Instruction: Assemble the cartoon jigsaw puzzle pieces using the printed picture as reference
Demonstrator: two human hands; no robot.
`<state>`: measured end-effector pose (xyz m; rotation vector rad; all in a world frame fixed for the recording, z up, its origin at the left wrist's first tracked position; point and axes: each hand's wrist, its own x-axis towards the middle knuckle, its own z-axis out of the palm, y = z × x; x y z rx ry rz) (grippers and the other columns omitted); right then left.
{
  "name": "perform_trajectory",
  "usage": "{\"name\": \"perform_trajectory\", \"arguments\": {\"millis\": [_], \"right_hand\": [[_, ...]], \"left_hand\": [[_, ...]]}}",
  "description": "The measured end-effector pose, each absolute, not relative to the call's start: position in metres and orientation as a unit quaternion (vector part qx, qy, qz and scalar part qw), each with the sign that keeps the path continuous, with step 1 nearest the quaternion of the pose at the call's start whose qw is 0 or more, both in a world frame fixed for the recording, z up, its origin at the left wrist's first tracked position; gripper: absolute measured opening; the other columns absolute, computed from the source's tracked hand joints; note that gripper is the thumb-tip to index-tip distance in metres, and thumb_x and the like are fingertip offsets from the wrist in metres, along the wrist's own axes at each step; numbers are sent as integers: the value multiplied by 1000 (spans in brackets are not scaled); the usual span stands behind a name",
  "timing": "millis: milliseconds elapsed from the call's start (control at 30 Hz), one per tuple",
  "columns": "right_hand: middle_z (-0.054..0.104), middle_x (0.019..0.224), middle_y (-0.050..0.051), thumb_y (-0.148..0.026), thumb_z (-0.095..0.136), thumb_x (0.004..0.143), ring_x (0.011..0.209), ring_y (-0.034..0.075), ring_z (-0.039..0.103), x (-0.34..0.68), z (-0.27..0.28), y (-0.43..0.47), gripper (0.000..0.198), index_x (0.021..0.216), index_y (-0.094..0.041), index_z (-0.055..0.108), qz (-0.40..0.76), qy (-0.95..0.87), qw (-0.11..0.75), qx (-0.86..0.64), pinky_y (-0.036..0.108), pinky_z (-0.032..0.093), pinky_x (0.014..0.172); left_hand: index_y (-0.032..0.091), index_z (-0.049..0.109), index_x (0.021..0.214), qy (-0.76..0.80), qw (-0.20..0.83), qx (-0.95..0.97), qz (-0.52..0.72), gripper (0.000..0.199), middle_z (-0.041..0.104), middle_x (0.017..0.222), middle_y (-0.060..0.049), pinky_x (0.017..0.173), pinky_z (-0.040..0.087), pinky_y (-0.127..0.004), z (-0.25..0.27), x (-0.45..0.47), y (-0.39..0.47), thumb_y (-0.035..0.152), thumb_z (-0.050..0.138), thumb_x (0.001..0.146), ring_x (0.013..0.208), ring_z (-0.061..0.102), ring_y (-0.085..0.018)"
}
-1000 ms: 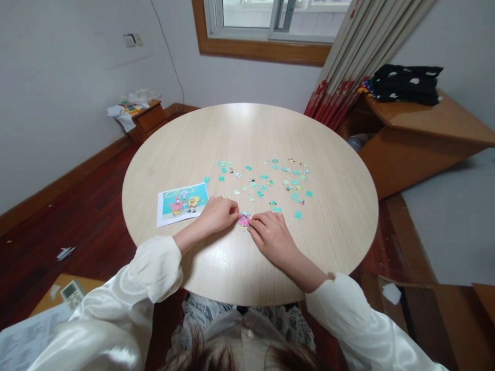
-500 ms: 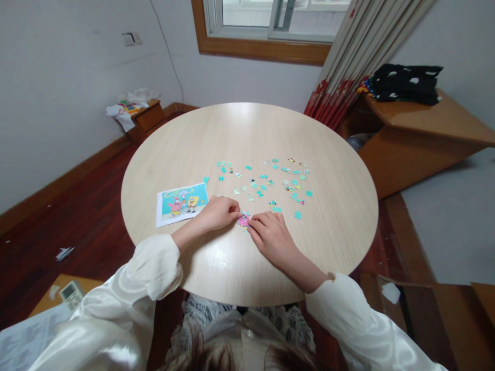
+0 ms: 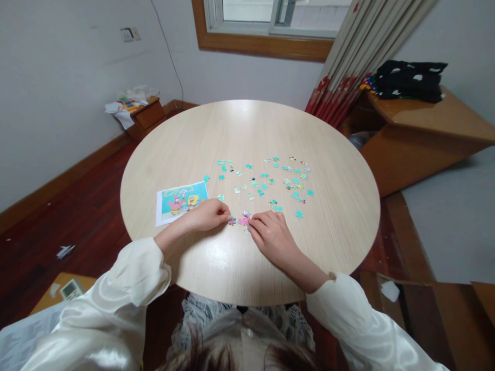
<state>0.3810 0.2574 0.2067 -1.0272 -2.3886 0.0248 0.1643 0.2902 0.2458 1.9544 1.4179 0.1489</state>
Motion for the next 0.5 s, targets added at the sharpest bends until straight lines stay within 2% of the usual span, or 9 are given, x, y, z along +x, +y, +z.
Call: {"name": "perform_trajectory", "arguments": {"millis": [167, 333, 500], "right_hand": [[69, 88, 5, -17, 58, 90, 86, 20, 56, 381, 208, 257, 9, 89, -15, 66, 12, -884, 274, -379, 33, 33, 76], [69, 89, 5, -17, 56, 91, 87, 19, 56, 381, 207, 257, 10, 90, -15, 66, 13, -885, 268, -380, 33, 32, 76], [69, 90, 6, -18, 57, 90, 87, 19, 56, 381, 206, 257, 10, 91, -15, 66, 16, -886, 263, -382, 34, 32, 77]], "left_hand": [[16, 64, 64, 551, 306, 776, 19, 23, 63, 63, -3, 66, 32, -29, 251, 175, 285, 21, 50, 81, 61, 50, -14], [17, 66, 67, 556, 251, 792, -28, 23, 65, 67, -4, 78, 31, -37, 258, 181, 284, 20, 50, 83, 79, 53, -21], [17, 65, 68, 566, 227, 791, -40, 24, 66, 73, -6, 81, 30, -41, 261, 184, 282, 22, 50, 86, 88, 53, -26]]}}
